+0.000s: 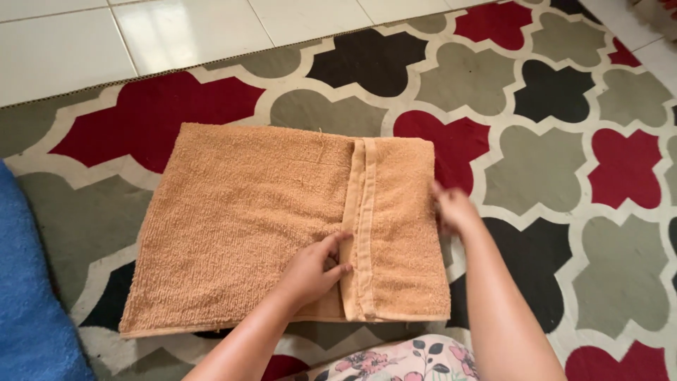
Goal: The person folds a peach towel and a blue towel on a patterned rug. They smooth, fold, and roll each towel, then stack them together.
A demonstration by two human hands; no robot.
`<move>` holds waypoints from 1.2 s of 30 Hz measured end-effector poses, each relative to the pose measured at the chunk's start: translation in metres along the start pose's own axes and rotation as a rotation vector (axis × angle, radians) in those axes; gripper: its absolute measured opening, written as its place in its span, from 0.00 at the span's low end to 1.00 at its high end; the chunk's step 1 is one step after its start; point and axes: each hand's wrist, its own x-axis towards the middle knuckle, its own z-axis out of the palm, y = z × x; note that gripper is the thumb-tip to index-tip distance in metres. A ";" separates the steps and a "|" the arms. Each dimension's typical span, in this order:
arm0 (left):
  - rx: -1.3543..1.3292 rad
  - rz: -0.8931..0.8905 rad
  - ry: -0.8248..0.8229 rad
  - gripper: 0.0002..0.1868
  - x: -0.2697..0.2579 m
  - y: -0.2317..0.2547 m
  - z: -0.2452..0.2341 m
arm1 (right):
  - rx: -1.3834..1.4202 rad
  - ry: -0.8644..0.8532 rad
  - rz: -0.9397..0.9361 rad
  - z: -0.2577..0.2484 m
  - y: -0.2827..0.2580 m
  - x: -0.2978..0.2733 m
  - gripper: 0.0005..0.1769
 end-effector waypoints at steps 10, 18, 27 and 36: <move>-0.187 -0.007 0.391 0.21 0.006 -0.008 0.031 | 0.660 -0.597 -0.048 -0.015 0.026 -0.115 0.51; -0.738 0.042 0.025 0.38 0.026 0.001 0.036 | 0.812 -0.737 -0.451 -0.025 -0.047 -0.168 0.53; -1.606 0.214 -0.350 0.48 -0.002 -0.049 -0.016 | 0.243 -0.578 -0.413 0.058 -0.168 -0.223 0.69; -1.224 -0.243 0.126 0.25 -0.047 -0.086 -0.065 | 0.387 -0.641 -0.474 0.122 -0.125 -0.205 0.26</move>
